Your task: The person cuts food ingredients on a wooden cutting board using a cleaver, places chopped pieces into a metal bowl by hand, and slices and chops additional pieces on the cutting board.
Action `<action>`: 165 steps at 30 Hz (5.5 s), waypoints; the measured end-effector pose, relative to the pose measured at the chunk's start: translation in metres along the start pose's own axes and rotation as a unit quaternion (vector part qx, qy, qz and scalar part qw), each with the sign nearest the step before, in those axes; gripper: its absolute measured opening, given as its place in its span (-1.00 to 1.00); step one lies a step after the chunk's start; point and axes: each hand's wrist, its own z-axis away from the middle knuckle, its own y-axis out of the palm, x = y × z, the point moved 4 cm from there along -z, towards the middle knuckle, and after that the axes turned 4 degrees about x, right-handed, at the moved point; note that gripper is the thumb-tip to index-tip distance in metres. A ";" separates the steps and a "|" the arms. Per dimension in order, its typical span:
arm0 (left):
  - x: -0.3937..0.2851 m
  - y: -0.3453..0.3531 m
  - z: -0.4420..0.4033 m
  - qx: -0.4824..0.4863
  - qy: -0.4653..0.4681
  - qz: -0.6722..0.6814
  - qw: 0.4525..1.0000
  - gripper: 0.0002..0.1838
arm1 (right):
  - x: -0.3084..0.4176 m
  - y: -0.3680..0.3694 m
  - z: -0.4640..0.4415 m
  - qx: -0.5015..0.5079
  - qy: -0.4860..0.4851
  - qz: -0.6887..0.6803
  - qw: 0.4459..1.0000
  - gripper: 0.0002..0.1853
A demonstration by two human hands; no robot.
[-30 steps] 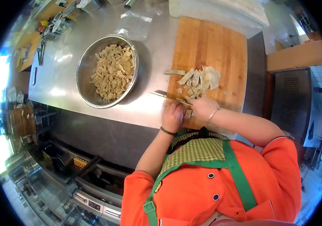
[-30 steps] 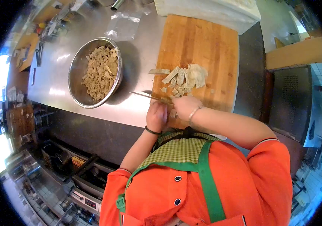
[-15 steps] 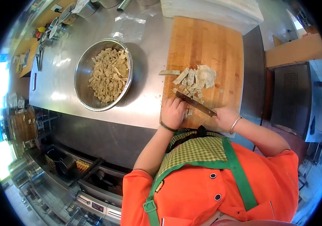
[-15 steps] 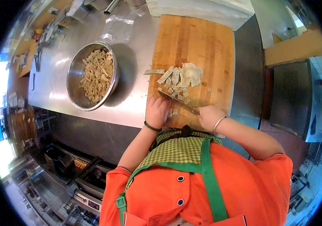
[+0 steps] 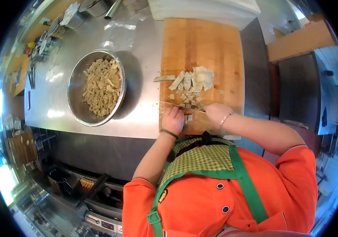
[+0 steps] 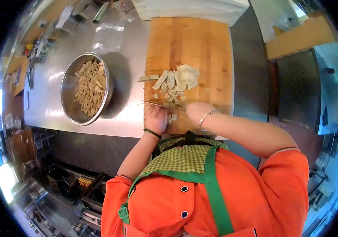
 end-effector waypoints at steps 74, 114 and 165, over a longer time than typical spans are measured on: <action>-0.069 0.008 0.017 0.065 -0.045 -0.095 0.992 -0.79 | -0.095 0.004 0.073 -0.070 -0.050 -0.021 0.996 -0.77; -0.093 0.042 0.056 -0.041 -0.107 -0.028 0.993 -0.76 | -0.009 0.030 0.033 -0.048 -0.240 0.205 0.948 -0.61; -0.071 0.020 0.026 -0.079 -0.206 -0.018 0.975 -0.88 | -0.023 0.003 0.040 -0.068 -0.184 0.096 0.976 -0.58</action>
